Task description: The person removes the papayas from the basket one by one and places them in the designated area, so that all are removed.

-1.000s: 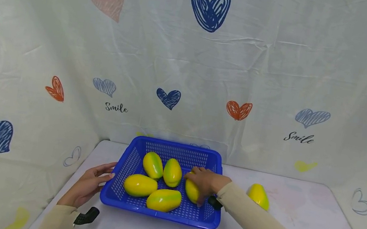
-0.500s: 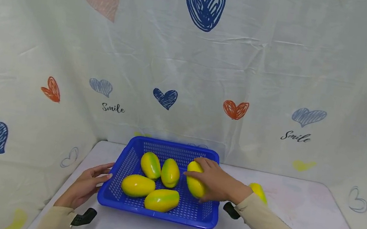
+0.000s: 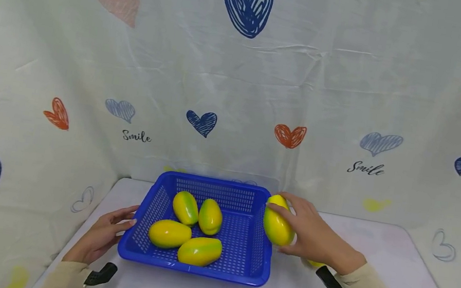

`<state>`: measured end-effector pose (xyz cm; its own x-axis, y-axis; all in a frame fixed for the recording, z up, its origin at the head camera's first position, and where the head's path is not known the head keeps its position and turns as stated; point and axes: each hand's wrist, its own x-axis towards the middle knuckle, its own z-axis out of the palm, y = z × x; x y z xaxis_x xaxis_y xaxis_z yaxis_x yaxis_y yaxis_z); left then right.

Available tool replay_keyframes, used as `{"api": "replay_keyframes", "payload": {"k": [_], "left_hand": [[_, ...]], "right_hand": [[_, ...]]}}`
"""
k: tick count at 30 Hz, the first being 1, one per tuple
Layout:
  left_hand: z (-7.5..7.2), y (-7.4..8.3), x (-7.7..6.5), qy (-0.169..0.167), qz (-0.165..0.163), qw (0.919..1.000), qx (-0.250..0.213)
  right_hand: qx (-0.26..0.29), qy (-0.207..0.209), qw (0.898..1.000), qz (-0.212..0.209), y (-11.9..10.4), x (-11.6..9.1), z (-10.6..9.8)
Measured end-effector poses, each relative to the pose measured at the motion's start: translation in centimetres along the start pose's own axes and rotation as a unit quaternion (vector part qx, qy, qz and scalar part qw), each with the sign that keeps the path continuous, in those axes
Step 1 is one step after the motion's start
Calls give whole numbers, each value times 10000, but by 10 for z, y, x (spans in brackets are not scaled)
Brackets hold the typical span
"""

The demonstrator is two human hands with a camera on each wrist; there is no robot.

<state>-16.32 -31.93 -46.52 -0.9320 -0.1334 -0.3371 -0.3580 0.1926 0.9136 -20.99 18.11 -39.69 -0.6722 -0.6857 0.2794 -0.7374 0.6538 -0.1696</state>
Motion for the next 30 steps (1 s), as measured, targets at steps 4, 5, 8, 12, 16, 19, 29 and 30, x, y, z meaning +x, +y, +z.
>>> {"api": "replay_keyframes", "payload": {"k": [4, 5, 8, 12, 16, 19, 29, 30], "left_hand": [[-2, -1, 0, -51, -8, 10000, -60], [-3, -1, 0, -75, -1, 9999, -75], [-5, -3, 0, -143, 56, 9998, -117], [-4, -3, 0, -159, 73, 9998, -115], [-4, -3, 1, -117, 21, 9999, -111], [-4, -3, 0, -92, 4, 9999, -120], [-3, -2, -1, -53, -12, 9998, -202], [-3, -2, -1, -52, -12, 9998, -205]], "right_hand": [[17, 318, 9994, 136, 14, -21, -1], [6, 356, 9992, 201, 17, -26, -1], [2, 474, 9982, 366, 27, -42, -2], [-1, 591, 9960, 667, 38, -61, -3], [5, 730, 9937, 849, 50, -77, -3], [-15, 817, 9924, 920, 59, -86, -3], [113, 581, 9849, 1629, 78, -113, 0], [115, 564, 9843, 1667, 81, -115, 1]]}}
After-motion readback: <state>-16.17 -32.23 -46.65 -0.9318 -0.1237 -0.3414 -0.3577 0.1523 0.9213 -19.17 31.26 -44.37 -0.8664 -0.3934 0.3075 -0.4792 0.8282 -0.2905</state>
